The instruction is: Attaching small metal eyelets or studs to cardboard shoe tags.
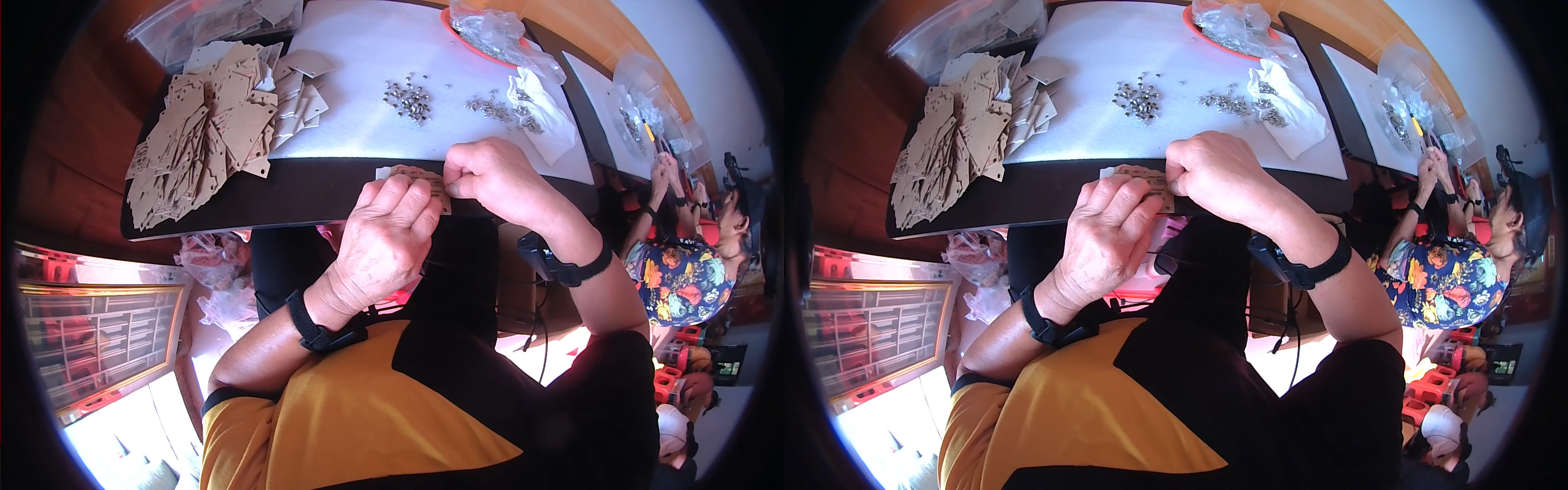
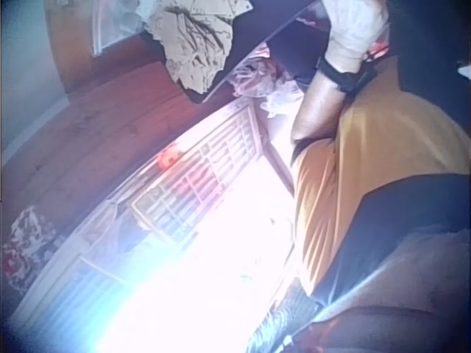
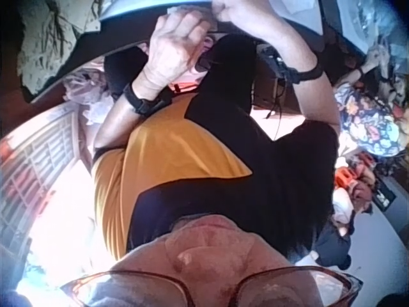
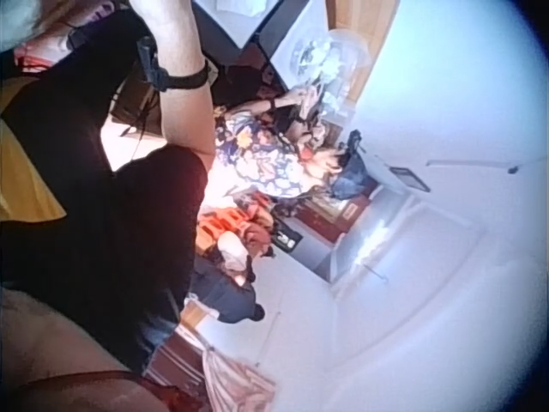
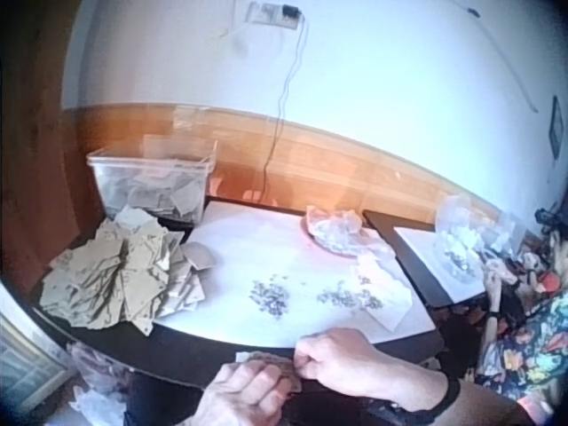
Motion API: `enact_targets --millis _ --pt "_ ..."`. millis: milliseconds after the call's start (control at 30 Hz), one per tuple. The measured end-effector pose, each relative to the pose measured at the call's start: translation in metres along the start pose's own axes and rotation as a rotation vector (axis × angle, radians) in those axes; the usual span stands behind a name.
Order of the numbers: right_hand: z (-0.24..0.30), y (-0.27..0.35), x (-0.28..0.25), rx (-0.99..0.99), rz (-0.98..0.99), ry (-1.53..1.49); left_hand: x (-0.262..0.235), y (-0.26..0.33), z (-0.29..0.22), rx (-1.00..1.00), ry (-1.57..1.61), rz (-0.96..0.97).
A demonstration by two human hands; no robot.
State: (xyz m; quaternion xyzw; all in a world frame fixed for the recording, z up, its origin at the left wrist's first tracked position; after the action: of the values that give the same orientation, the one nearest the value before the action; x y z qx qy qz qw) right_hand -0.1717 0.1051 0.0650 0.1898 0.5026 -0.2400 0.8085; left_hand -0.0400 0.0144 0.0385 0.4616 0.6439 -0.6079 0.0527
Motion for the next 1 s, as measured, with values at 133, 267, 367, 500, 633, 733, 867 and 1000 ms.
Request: enact_targets --millis 133,267,367,500,633,733,867,1000 --pt "0.000 -0.005 -0.001 0.055 0.034 0.031 0.000 0.001 0.002 0.008 0.017 0.004" --pt "-0.006 -0.015 0.000 0.193 0.192 -0.110 0.000 0.000 0.003 0.000 0.046 0.027" --pt "0.001 -0.017 -0.001 0.278 0.259 -0.094 -0.001 -0.001 0.003 -0.002 0.063 0.039" --pt "0.003 -0.019 -0.004 0.311 0.283 -0.111 -0.004 -0.002 0.003 0.002 0.070 0.020" --pt "-0.010 -0.019 0.008 0.373 0.358 -0.199 -0.006 -0.002 0.003 0.004 0.057 0.026" --pt "-0.023 -0.031 -0.002 0.348 0.292 -0.269 -0.004 -0.002 0.004 0.015 0.064 -0.006" --pt "-0.054 -0.090 -0.041 0.205 -0.200 0.077 -0.007 -0.003 0.000 -0.023 0.088 -0.008" --pt "-0.059 -0.109 -0.043 0.361 -0.229 0.321 -0.003 0.001 0.006 -0.036 0.105 -0.047"
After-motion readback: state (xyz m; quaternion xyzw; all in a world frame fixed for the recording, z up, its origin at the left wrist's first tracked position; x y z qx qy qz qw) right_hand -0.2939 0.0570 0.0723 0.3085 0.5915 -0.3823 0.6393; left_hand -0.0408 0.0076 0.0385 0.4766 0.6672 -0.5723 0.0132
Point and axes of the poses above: each hand's wrist, its own y-axis away from the middle knuckle, its own x-axis out of the palm, z = x × y, the point moved 6 cm from there along -y, towards the middle knuckle, and after that the axes turned 3 degrees about x, right-handed, at the moved point
